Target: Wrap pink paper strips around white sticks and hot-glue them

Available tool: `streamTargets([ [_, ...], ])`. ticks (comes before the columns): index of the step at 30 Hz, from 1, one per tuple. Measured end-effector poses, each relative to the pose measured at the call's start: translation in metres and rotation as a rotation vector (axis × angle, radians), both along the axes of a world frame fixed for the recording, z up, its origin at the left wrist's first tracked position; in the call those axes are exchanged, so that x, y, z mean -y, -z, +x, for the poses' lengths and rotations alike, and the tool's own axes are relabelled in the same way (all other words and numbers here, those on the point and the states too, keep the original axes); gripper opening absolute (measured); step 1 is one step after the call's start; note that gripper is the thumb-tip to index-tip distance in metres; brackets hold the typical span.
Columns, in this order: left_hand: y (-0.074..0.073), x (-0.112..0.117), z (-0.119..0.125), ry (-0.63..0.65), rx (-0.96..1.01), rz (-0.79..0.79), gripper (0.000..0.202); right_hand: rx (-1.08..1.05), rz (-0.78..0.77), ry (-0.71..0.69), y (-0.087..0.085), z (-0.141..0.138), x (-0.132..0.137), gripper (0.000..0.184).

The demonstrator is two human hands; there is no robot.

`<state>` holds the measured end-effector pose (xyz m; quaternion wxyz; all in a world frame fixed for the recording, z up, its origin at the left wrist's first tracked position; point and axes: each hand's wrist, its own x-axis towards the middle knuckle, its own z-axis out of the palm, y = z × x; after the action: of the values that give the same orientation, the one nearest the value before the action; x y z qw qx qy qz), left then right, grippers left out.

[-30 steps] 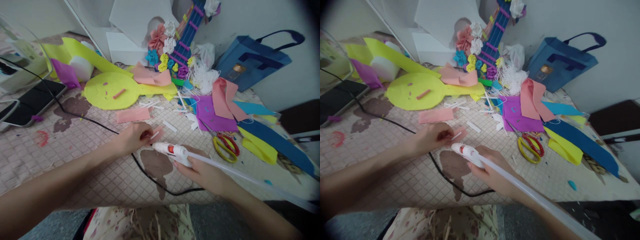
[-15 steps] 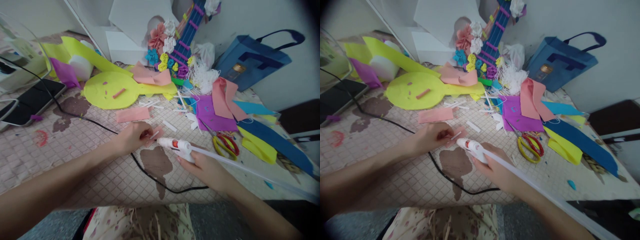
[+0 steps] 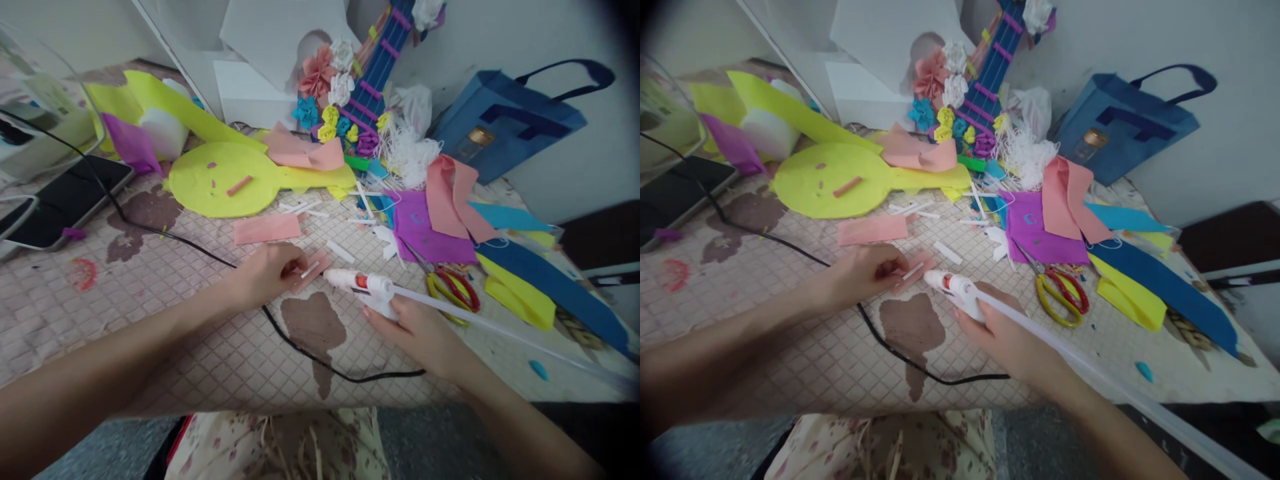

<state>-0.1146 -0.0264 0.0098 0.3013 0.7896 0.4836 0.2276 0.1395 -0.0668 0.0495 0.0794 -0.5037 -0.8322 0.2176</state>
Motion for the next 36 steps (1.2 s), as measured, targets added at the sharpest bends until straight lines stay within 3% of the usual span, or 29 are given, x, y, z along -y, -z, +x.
streamTargets([
  [8, 0.000, -0.002, -0.001, 0.017, 0.008, 0.013, 0.015, -0.116, -0.012, 0.060, -0.004, 0.013, -0.005, 0.021],
  [12, -0.002, -0.002, -0.001, 0.026, -0.003, -0.005, 0.011, -0.226, -0.037, 0.188, -0.002, 0.022, -0.013, 0.022],
  [16, -0.004, -0.001, -0.002, 0.034, -0.010, -0.016, 0.014, -0.441, -0.106, 0.465, 0.017, 0.033, -0.030, 0.029],
  [19, -0.006, -0.001, -0.001, 0.033, -0.009, -0.012, 0.014, -0.586, -0.089, 0.566, 0.035, 0.043, -0.046, 0.031],
  [21, -0.006, -0.002, -0.001, 0.039, -0.007, -0.012, 0.016, -0.547, -0.045, 0.596, 0.044, 0.049, -0.054, 0.033],
  [26, -0.003, -0.002, -0.002, 0.048, -0.004, 0.000, 0.018, -0.070, 0.015, 0.488, 0.033, 0.064, -0.060, 0.052],
  [30, -0.001, -0.003, -0.002, 0.077, -0.005, 0.031, 0.018, 0.354, 0.243, 0.398, 0.010, 0.061, -0.052, 0.049],
  [33, -0.002, -0.004, -0.003, 0.117, -0.009, 0.062, 0.016, 0.232, 0.355, 0.276, 0.000, 0.040, -0.044, 0.034],
  [36, -0.004, -0.006, -0.003, 0.134, -0.016, 0.069, 0.016, -0.073, 0.278, -0.031, 0.002, 0.007, -0.041, 0.013],
])
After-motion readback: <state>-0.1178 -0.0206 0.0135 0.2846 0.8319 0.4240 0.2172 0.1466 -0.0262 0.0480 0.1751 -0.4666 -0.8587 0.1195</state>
